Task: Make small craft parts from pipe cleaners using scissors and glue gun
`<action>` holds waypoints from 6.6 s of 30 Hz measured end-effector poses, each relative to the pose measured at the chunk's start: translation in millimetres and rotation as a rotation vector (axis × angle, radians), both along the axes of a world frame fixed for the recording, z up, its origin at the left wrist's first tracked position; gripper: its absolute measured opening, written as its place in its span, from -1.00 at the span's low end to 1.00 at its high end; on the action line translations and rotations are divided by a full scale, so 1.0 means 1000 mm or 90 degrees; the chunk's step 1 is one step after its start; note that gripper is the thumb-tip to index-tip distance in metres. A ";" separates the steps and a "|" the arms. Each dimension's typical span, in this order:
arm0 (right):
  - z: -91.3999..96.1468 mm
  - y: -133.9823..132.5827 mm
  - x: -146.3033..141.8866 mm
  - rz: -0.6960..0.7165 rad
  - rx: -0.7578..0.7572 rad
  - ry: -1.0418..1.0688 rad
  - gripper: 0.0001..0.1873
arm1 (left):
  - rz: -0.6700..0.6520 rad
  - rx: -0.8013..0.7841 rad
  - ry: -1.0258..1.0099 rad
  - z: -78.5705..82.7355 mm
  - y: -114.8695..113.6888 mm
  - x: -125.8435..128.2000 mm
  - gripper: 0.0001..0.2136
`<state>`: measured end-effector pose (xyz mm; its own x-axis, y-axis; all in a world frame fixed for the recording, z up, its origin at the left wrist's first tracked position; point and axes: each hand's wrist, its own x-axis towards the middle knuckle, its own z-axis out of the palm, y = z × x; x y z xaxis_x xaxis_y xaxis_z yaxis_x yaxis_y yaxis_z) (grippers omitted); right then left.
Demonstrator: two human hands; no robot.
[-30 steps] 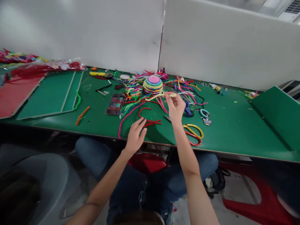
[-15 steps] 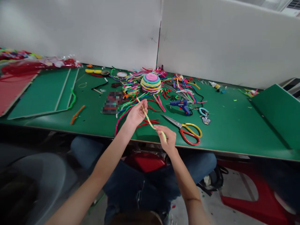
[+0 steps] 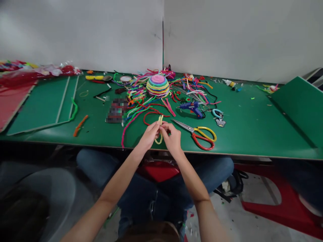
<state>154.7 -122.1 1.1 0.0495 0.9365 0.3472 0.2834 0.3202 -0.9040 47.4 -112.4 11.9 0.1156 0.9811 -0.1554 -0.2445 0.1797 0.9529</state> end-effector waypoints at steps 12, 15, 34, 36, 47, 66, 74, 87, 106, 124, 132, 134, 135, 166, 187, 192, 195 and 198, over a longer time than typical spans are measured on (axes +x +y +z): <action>0.004 -0.025 0.029 0.099 -0.073 -0.021 -0.73 | -0.213 0.090 0.224 -0.011 -0.035 -0.027 -0.65; 0.000 -0.025 0.027 0.140 -0.147 0.040 -0.81 | -0.230 0.139 0.319 -0.014 -0.042 -0.027 -0.66; -0.002 -0.022 0.046 -0.023 -0.148 0.108 -0.83 | -0.208 0.344 0.519 -0.010 -0.058 -0.072 -0.55; -0.003 -0.023 0.045 -0.042 -0.142 0.111 -0.83 | -0.178 0.429 0.555 -0.014 -0.061 -0.071 -0.64; -0.007 -0.021 0.051 0.059 -0.233 0.195 -0.81 | 0.054 0.475 0.542 -0.024 -0.061 -0.072 -0.89; -0.019 -0.015 0.053 0.066 -0.311 0.297 -0.80 | 0.048 0.391 0.432 -0.035 -0.059 -0.077 -0.94; -0.017 -0.013 0.044 0.065 -0.277 0.261 -0.77 | 0.119 0.489 0.527 -0.030 -0.056 -0.081 -0.91; -0.017 -0.005 0.042 0.061 -0.298 0.255 -0.76 | 0.157 0.633 0.637 -0.044 -0.048 -0.077 -0.90; -0.012 0.002 0.036 0.072 -0.254 0.194 -0.80 | 0.126 0.586 0.817 -0.040 -0.043 -0.077 -0.80; -0.006 -0.006 0.031 0.120 -0.279 0.234 -0.76 | -0.190 0.416 1.004 -0.017 -0.044 -0.049 -0.68; -0.015 -0.007 0.036 0.115 -0.366 0.311 -0.71 | -0.232 0.508 0.963 -0.020 -0.041 -0.051 -0.73; -0.015 -0.008 0.040 0.147 -0.314 0.249 -0.73 | -0.233 0.502 0.954 -0.020 -0.041 -0.053 -0.76; -0.014 -0.009 0.044 0.172 -0.273 0.197 -0.74 | -0.234 0.498 0.953 -0.020 -0.041 -0.054 -0.77; 0.002 -0.013 0.052 0.282 -0.100 0.149 -0.91 | -0.200 0.623 0.895 -0.014 -0.054 -0.052 -0.73; 0.013 -0.034 0.051 0.064 0.013 -0.165 -0.80 | -0.179 0.448 0.725 0.004 -0.046 -0.017 -0.73; -0.003 -0.020 0.134 -0.127 0.050 -0.569 -0.69 | -0.091 0.376 0.525 0.010 -0.043 -0.026 -0.71; -0.016 -0.011 0.179 -0.098 -0.022 -0.698 -0.54 | -0.072 0.360 0.468 0.013 -0.043 -0.030 -0.71; -0.019 -0.004 0.196 0.006 -0.032 -0.713 -0.56 | -0.067 0.357 0.434 0.014 -0.044 -0.029 -0.72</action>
<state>350.8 -126.1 -18.3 -0.2734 0.9497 0.1529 0.9429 0.2960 -0.1526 18.3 -156.1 26.0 0.2678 0.9227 0.2774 0.3990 -0.3682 0.8398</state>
